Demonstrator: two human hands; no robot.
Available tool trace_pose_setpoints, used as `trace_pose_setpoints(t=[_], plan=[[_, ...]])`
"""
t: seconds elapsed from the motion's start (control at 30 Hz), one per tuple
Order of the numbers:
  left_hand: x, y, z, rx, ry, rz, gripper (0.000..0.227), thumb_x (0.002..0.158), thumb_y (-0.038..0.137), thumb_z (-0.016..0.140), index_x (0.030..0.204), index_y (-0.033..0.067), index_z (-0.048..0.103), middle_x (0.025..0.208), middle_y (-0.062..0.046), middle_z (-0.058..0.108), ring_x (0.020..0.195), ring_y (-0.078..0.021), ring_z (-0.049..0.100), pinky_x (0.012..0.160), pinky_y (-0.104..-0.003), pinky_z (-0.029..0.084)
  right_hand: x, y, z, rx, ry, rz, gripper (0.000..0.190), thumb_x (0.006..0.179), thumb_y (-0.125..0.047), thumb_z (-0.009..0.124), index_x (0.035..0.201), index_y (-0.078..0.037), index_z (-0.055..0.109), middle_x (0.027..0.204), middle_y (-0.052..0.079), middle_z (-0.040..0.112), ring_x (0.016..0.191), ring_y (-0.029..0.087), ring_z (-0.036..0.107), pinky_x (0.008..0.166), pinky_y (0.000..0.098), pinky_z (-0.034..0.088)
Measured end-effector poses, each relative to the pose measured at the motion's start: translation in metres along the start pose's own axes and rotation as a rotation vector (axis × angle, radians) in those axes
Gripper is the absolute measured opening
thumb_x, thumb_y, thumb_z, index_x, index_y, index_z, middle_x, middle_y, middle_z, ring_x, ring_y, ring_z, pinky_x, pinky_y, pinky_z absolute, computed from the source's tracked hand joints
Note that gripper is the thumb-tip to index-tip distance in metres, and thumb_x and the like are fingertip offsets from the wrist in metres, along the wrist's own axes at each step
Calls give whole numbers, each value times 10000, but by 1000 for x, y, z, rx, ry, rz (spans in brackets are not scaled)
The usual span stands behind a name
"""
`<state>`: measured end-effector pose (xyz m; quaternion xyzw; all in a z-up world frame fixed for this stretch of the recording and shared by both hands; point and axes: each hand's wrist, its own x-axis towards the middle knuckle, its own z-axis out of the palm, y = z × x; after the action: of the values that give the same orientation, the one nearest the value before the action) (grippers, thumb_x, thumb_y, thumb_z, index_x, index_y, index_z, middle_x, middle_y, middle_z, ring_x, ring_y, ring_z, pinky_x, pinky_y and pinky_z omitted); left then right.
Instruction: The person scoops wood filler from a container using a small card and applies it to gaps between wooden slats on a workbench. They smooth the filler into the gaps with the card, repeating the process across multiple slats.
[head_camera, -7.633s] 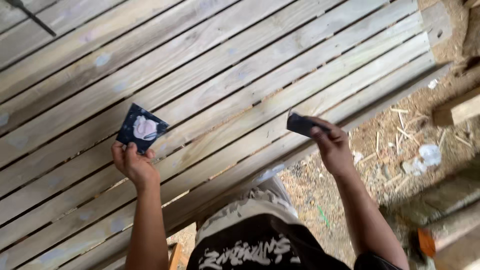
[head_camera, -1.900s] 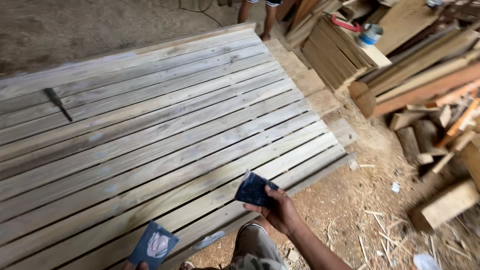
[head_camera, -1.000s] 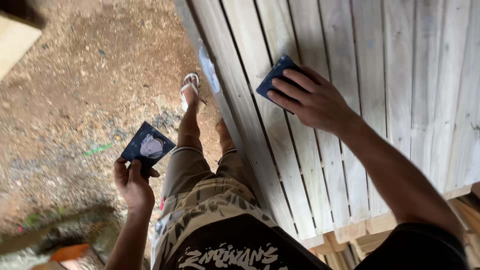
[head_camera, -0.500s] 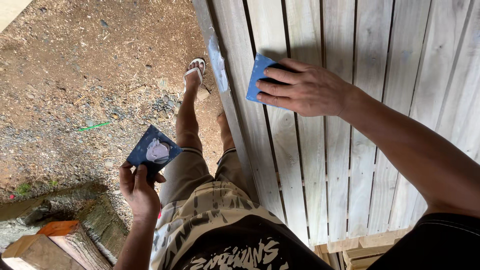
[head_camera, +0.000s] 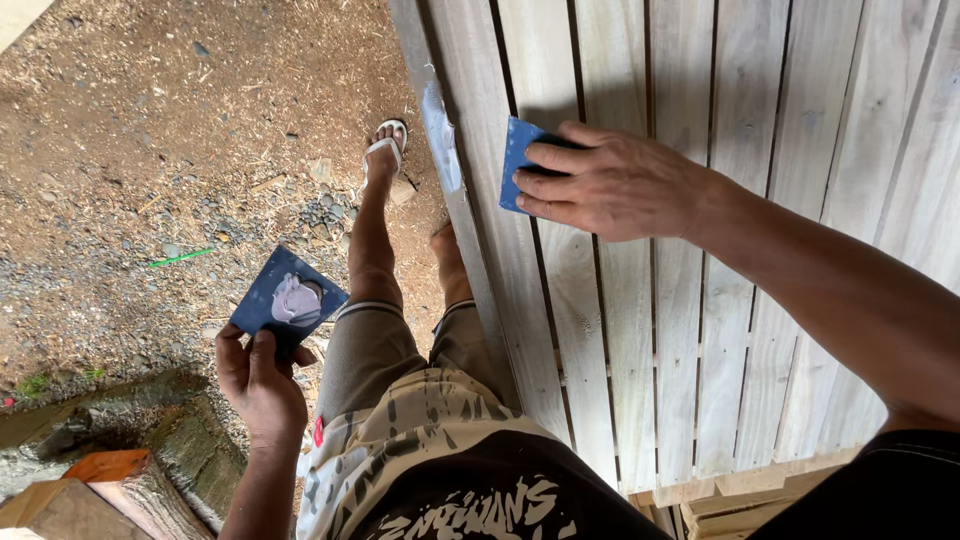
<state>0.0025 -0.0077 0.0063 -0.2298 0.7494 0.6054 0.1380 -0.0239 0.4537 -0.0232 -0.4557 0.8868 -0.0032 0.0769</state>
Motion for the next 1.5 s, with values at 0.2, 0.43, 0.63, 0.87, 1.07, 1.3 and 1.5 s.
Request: trace_pose_setpoints(t=[0.2,0.43,0.63,0.87,1.07,1.3,1.5], plan=[[5,-7,-6,-22,-3,20,159,1050,-2,462,1199,40,496,956,-114,647,671,-187,622,564,-326,530,-1,-13,10,145,-2,94,393,836,-174,744,1221,-248,723,1391,-46,656,1263,202,547,1141,383,443],[14,-7,2,-88,4,52,190,1044,-19,458,1220,40,496,998,-109,653,711,-174,622,579,-332,532,-5,-10,2,126,-27,102,416,832,-166,722,1238,-254,716,1388,-4,636,1302,241,518,1129,473,418],[12,-8,-1,-47,-31,49,171,1054,-16,457,1214,29,495,980,-131,655,689,-189,612,583,-332,520,1,-22,0,81,-84,129,409,844,-189,722,1249,-245,708,1400,-32,633,1303,216,524,1167,431,424],[14,8,2,-89,-49,44,197,1052,-16,448,1236,36,496,984,-145,662,673,-194,607,593,-341,523,-89,-46,-89,238,696,465,264,998,-141,747,1262,-124,732,1336,73,678,1304,313,552,1112,477,509],[14,52,32,-104,-297,127,240,1087,-4,440,1311,82,449,1024,-144,659,669,-195,614,631,-334,522,-145,-178,-115,757,1527,1294,313,1157,-210,645,1330,41,572,1262,162,658,1015,284,684,805,448,668],[-2,82,108,160,-880,261,271,1082,10,510,1348,27,466,966,-101,672,805,-156,644,693,-330,545,-94,-339,-93,1191,1653,1882,238,1070,-78,625,1249,77,604,1028,129,707,811,188,677,688,338,599],[-35,109,176,292,-1321,246,218,1054,12,480,1269,-1,519,914,-90,657,692,-113,597,643,-264,515,-21,-365,-125,1127,1406,2121,177,999,-60,639,1150,33,639,836,115,721,595,138,645,513,284,531]])
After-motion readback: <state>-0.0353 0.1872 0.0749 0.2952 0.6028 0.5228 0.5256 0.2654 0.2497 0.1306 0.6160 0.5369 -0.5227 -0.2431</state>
